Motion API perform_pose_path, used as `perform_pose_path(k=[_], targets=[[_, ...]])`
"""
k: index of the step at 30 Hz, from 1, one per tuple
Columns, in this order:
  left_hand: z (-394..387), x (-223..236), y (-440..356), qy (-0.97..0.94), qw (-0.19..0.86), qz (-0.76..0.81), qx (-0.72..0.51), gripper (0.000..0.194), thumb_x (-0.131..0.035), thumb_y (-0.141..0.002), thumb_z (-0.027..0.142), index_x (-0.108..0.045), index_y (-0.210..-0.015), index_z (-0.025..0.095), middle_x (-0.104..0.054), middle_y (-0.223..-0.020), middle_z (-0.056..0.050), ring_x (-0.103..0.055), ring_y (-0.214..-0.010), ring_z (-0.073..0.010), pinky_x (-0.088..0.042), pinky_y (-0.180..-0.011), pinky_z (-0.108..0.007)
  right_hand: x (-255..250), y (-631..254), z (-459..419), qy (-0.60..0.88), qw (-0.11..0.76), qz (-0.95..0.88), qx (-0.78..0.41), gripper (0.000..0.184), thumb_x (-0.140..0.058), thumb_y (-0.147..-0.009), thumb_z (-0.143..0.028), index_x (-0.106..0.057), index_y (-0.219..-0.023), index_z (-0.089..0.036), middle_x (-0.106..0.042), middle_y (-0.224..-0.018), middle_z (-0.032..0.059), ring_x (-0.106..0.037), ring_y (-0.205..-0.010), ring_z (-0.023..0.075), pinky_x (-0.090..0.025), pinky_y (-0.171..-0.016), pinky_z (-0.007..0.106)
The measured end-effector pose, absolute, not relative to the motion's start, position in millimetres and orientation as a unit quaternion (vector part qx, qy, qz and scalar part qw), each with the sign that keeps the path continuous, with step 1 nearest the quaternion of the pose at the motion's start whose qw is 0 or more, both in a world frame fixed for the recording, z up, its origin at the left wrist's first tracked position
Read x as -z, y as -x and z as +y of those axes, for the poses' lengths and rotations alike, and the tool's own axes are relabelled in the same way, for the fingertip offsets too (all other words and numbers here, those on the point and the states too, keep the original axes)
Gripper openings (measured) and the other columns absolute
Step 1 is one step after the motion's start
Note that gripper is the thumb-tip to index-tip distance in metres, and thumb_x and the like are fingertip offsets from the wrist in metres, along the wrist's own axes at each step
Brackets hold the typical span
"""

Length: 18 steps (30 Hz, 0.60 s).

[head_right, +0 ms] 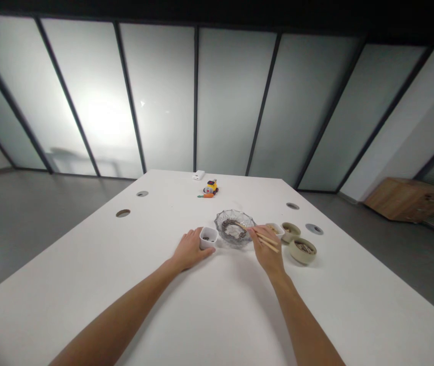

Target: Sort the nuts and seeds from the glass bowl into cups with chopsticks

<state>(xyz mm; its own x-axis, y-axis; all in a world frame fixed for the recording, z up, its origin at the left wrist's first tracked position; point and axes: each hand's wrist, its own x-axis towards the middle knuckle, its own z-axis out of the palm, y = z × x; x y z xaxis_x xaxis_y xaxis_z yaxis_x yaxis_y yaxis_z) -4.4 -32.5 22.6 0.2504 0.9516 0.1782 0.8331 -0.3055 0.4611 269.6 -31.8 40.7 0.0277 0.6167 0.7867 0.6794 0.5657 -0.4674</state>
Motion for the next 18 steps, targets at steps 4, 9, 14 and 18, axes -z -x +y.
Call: perform_pose_path(k=[4,9,14,18], targets=[[-32.7,-22.2,4.0,-0.776,0.139,0.577,-0.212,0.054,-0.067,-0.088,0.058,-0.055,-0.128,0.024,-0.068,-0.131,-0.01,-0.06,-0.125,-0.0328,-0.044,-0.105,-0.041,-55.0,-265.0,-42.1,0.485,0.568,-0.665,0.013,0.041,-0.055,-0.101,-0.055,-0.075,-0.083,-0.025,-0.075,-0.085,0.0079,-0.069,-0.084,0.0264,-0.055,-0.081,0.043],[-33.4,-22.3,4.0,-0.779,0.133,0.573,-0.219,0.054,-0.067,-0.087,0.057,-0.055,-0.128,0.024,-0.068,-0.129,-0.01,-0.061,-0.122,-0.0332,-0.045,-0.103,-0.042,-65.4,-251.4,-54.1,0.464,0.568,-0.677,-0.062,0.04,-0.056,-0.101,-0.056,-0.075,-0.084,-0.026,-0.075,-0.086,0.0069,-0.07,-0.081,0.0256,-0.057,-0.076,0.041],[-35.7,-26.9,4.4,-0.78,0.13,0.572,-0.219,0.052,-0.067,-0.088,0.056,-0.056,-0.127,0.023,-0.069,-0.126,-0.01,-0.062,-0.119,-0.0337,-0.046,-0.101,-0.043,-64.5,-254.6,-52.3,0.48,0.554,-0.68,-0.004,0.046,-0.051,-0.102,-0.061,-0.074,-0.083,-0.025,-0.074,-0.082,0.0071,-0.069,-0.081,0.0258,-0.054,-0.077,0.041],[-37.2,-30.5,4.3,-0.783,0.131,0.572,-0.209,0.053,-0.067,-0.088,0.055,-0.056,-0.127,0.02,-0.068,-0.126,-0.012,-0.062,-0.119,-0.0345,-0.046,-0.101,-0.045,-60.9,-266.7,-48.3,0.479,0.529,-0.699,0.042,0.047,-0.049,-0.102,-0.062,-0.072,-0.082,-0.025,-0.072,-0.08,0.0075,-0.066,-0.077,0.0254,-0.053,-0.074,0.04]])
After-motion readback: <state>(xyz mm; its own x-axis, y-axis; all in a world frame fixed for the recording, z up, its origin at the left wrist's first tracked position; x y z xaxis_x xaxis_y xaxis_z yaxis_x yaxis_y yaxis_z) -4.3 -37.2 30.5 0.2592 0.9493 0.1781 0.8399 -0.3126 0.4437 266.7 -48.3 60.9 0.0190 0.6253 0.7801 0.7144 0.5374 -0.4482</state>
